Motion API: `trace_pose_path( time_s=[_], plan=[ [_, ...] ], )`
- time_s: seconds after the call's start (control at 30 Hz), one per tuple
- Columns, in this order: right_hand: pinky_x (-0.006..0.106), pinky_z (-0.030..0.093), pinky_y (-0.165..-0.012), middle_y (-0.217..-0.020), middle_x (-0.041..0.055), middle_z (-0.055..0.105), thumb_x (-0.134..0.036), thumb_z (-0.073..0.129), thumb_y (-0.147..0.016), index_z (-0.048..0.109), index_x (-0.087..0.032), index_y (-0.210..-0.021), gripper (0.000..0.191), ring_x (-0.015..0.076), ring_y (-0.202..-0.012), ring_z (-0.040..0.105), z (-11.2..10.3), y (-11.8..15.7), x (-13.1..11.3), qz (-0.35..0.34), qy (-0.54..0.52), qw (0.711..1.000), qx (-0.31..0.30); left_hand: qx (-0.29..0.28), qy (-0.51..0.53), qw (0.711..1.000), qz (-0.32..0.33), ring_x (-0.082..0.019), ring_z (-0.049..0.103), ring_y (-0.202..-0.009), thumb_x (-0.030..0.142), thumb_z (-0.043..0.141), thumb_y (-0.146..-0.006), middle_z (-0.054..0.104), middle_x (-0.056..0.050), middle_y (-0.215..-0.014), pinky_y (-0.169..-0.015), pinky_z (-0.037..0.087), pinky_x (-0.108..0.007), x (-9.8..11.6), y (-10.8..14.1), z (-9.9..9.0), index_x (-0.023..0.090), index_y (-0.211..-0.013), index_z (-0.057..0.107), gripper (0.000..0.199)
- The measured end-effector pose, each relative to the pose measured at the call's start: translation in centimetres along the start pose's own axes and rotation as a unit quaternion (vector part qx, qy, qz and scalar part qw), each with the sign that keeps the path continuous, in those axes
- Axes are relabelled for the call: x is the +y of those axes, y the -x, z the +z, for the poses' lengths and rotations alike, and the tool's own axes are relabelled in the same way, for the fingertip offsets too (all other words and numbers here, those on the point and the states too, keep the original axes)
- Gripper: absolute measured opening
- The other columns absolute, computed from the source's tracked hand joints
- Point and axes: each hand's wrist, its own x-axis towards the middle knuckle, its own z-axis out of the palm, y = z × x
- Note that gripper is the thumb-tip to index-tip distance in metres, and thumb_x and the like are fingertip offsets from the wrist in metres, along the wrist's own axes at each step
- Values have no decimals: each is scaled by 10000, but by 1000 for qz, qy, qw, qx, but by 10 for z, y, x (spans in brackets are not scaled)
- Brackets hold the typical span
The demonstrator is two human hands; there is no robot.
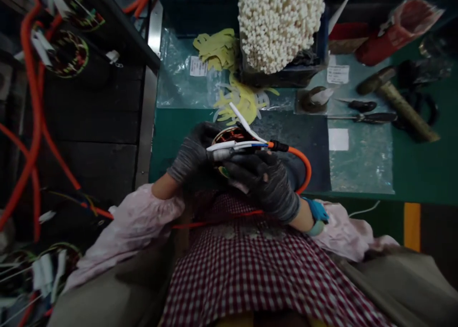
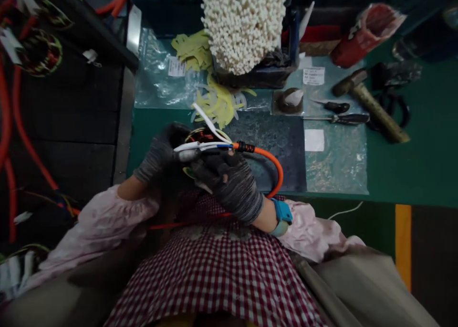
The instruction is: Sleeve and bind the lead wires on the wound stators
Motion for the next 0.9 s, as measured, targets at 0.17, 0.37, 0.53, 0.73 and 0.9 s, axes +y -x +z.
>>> trace_pose_path(
  time_s=[0.17, 0.37, 0.53, 0.73, 0.9],
  plan=[
    [336, 615, -855, -1211, 36, 887, -233, 714, -1142, 895, -278, -1213, 200, 212, -1083, 762, 3, 0, -11, -16, -7, 999, 47, 75, -76, 992, 64, -279, 757, -972, 623, 1151, -561, 783, -25, -1077, -869, 696, -535, 4, 10, -18, 277, -1067, 707, 757],
    [387, 634, -1019, -1204, 51, 893, -301, 625, -1188, 903, -304, -1247, 284, 247, -1201, 760, 29, -5, -10, 1, 21, 998, -59, 109, -55, 990, 68, -289, 778, -1117, 675, 1127, -628, 779, -31, -1162, -1054, 699, -536, -9, 25, -20, 292, -1084, 676, 747],
    [376, 633, -1021, -1105, 24, 888, -316, 662, -1172, 929, -329, -1151, 269, 256, -1157, 741, 29, -6, -7, -9, 10, 999, 46, 112, -5, 983, 145, -252, 779, -1070, 615, 1154, -613, 771, 2, -1142, -1000, 698, -480, -24, 26, -15, 299, -1122, 706, 747],
    [437, 651, -1008, -1135, 48, 881, -327, 663, -1144, 925, -341, -1157, 263, 299, -1198, 750, 34, -3, -12, 30, 13, 999, 15, 80, 16, 979, 187, -231, 766, -1161, 557, 1132, -699, 765, 10, -1235, -1063, 668, -427, -35, 27, -21, 348, -1232, 747, 690],
    [540, 642, -1151, -1343, 55, 864, -337, 623, -1165, 873, -311, -1359, 317, 318, -1282, 750, 36, -3, -20, 50, -8, 996, -70, 29, -3, 976, 215, -302, 700, -1367, 630, 1129, -655, 702, -18, -1458, -1193, 629, -511, -40, 36, -25, 398, -1450, 675, 945]
  ],
)
